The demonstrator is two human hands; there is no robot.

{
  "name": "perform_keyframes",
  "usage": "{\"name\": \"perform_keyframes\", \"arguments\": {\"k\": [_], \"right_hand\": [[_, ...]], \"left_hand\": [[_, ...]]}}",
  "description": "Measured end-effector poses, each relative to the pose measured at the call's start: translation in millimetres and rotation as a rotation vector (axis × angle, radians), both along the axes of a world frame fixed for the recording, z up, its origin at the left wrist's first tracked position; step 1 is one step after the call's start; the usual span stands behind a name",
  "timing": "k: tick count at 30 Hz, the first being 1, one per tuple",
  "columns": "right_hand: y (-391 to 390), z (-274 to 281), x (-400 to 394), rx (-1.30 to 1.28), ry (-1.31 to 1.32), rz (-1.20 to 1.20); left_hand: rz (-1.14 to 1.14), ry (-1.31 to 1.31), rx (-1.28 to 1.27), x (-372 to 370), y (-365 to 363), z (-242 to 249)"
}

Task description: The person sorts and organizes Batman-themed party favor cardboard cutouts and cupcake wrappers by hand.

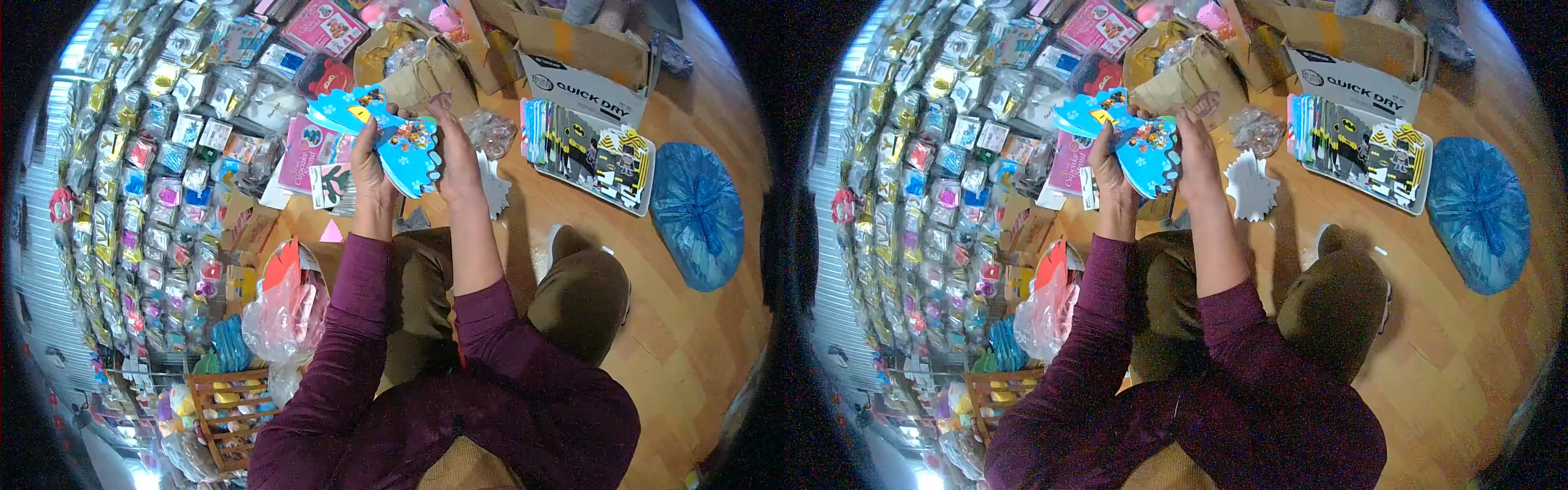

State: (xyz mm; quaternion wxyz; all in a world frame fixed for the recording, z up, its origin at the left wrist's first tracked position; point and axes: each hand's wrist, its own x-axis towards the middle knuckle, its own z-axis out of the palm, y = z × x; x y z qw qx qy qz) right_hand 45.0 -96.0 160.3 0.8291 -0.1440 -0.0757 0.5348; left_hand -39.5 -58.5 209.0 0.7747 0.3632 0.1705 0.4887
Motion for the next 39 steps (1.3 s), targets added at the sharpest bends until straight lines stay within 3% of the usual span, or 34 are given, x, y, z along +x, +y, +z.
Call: {"name": "perform_keyframes", "arguments": {"k": [3, 5, 9, 12, 15, 19, 26, 33, 39], "right_hand": [[-5, -9, 8, -0.075, -0.007, 0.114], [-8, -11, 7, 0.006, -0.138, 0.222], [-2, -20, -6, 0.097, -0.208, 0.183], [0, -22, -7, 0.108, -0.181, 0.169], [0, -23, -6, 0.124, -0.103, 0.230], [9, -35, -17, 0.142, -0.001, 0.390], [27, -55, -33, 0.139, 0.166, 0.565], [20, -45, -35, 0.059, 0.041, 0.461], [12, -32, -32, 0.123, -0.077, 0.333]], "left_hand": [[0.028, -0.011, -0.004, 1, 1, 0], [0.028, 0.114, 0.122, 1, 1, 2], [-0.028, 0.193, 0.190, -3, -2, 4], [0.049, 0.522, 0.359, -6, 3, 4], [-0.069, 0.303, 0.258, -12, 2, 3], [-0.160, 0.207, 0.143, -19, 18, -2], [0.044, 0.382, 0.095, -20, 18, -1], [0.024, 0.415, 0.184, -25, 18, -4], [-0.047, 0.084, 0.132, -29, 15, -2]]}}
